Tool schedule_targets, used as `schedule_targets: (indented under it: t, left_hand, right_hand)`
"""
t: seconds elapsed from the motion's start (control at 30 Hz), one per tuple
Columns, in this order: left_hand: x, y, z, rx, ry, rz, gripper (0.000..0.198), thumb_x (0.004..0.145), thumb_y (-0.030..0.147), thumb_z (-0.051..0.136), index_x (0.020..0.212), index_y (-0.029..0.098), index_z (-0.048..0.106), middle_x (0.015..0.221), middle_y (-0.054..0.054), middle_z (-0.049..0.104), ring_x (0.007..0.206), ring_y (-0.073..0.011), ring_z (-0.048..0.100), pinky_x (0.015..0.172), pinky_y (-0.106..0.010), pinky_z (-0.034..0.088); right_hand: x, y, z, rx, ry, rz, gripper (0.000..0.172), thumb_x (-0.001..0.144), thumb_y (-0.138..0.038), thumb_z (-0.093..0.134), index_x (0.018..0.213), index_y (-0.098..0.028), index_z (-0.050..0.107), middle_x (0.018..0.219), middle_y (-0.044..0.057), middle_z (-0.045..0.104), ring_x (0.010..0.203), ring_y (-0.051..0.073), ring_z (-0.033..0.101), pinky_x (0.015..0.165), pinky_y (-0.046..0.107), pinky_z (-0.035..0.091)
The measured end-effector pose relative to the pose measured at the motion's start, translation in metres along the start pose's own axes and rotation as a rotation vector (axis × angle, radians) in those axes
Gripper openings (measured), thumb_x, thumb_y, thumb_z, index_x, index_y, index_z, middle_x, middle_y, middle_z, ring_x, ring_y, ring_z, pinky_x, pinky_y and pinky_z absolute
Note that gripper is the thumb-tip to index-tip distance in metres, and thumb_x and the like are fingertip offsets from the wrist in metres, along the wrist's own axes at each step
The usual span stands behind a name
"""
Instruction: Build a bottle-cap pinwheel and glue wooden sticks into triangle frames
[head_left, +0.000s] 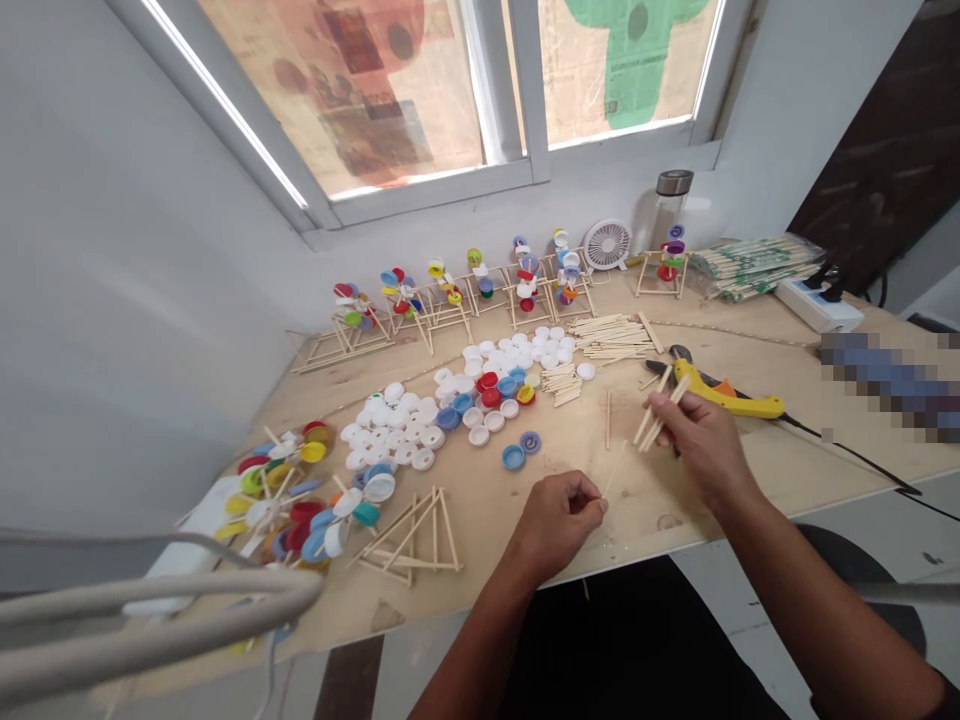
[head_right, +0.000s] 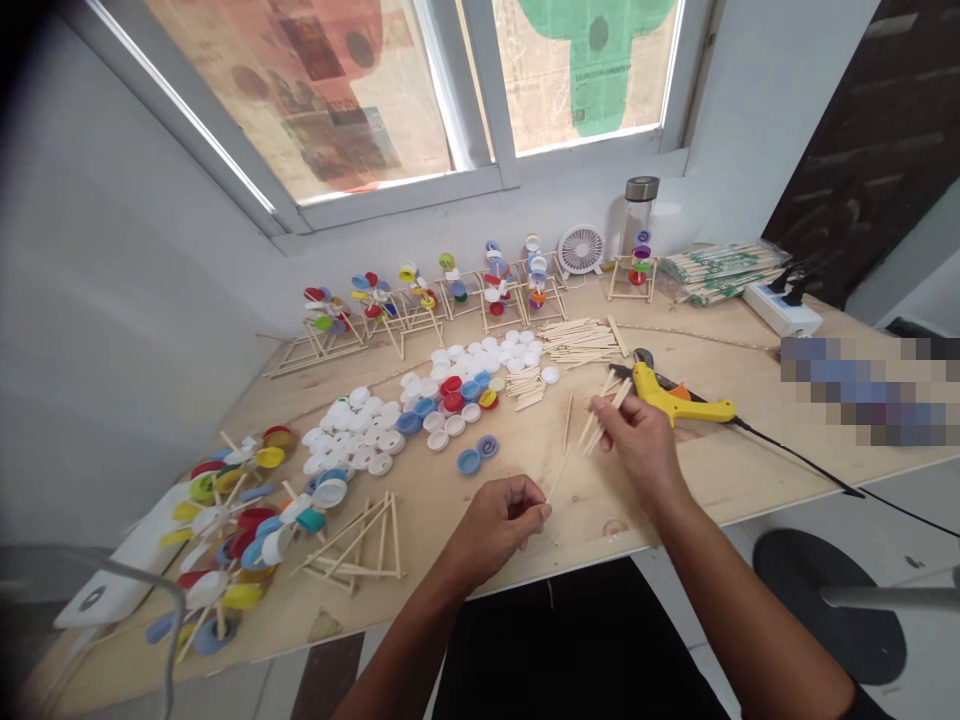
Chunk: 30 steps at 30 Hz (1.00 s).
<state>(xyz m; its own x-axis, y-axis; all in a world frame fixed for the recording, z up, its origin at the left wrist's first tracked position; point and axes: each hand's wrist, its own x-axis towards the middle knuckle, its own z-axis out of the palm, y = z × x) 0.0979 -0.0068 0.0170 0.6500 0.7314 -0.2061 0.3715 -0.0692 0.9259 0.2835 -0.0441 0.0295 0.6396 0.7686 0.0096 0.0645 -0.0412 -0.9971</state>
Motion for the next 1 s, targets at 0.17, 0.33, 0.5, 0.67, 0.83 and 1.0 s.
schedule_targets:
  t: [0.17,0.33,0.5,0.67,0.83,1.0]
  left_hand:
    - [0.023,0.010,-0.005,0.319,0.160,0.031,0.010,0.071,0.019,0.057,0.063,0.018,0.060,0.057,0.001,0.058,0.055,-0.0123,0.052,0.053,-0.023,0.034]
    - [0.041,0.016,0.000,0.340,0.242,0.031,0.011,0.076,0.022,0.053,0.074,0.017,0.064,0.058,0.000,0.059,0.056,-0.0135,0.052,0.055,-0.025,0.035]
    - [0.021,0.011,0.005,-0.087,0.152,0.038,0.022,0.080,0.032,0.050,0.076,0.015,0.064,0.063,-0.002,0.062,0.051,-0.0106,0.051,0.050,-0.022,0.039]
    - [0.003,0.014,0.012,-0.327,0.052,-0.009,0.021,0.072,0.033,0.059,0.063,0.015,0.065,0.056,0.000,0.059,0.046,-0.0078,0.046,0.046,-0.020,0.038]
    - [-0.001,0.016,0.012,-0.390,0.014,-0.092,0.021,0.070,0.035,0.060,0.067,0.015,0.067,0.055,-0.002,0.062,0.044,-0.0081,0.047,0.040,-0.019,0.032]
    - [-0.003,0.011,0.009,-0.456,-0.030,-0.151,0.023,0.068,0.036,0.063,0.066,0.014,0.063,0.054,-0.002,0.062,0.040,-0.0064,0.046,0.038,-0.018,0.029]
  right_hand:
    - [-0.006,-0.007,-0.008,-0.002,-0.064,-0.011,0.035,0.071,-0.050,0.067,0.069,-0.016,0.061,0.051,-0.004,0.048,0.045,0.008,0.041,0.045,0.022,0.030]
    - [-0.017,0.001,0.003,-0.094,-0.231,0.038,0.039,0.071,-0.054,0.064,0.062,-0.016,0.058,0.044,-0.004,0.045,0.045,0.009,0.040,0.045,0.022,0.029]
    - [-0.020,0.008,0.014,-0.042,-0.314,0.076,0.041,0.070,-0.055,0.064,0.060,-0.016,0.056,0.043,-0.005,0.046,0.042,0.008,0.040,0.043,0.022,0.029]
    - [-0.026,0.011,0.025,0.016,-0.364,0.139,0.037,0.069,-0.052,0.066,0.066,-0.016,0.058,0.043,-0.006,0.046,0.040,0.008,0.042,0.041,0.021,0.032]
    - [-0.030,0.017,0.027,0.045,-0.402,0.149,0.037,0.070,-0.053,0.065,0.069,-0.016,0.060,0.049,-0.004,0.051,0.041,0.007,0.043,0.040,0.020,0.033]
    - [-0.033,0.016,0.026,0.067,-0.441,0.179,0.039,0.071,-0.054,0.064,0.072,-0.016,0.060,0.049,-0.005,0.052,0.042,0.008,0.044,0.042,0.020,0.034]
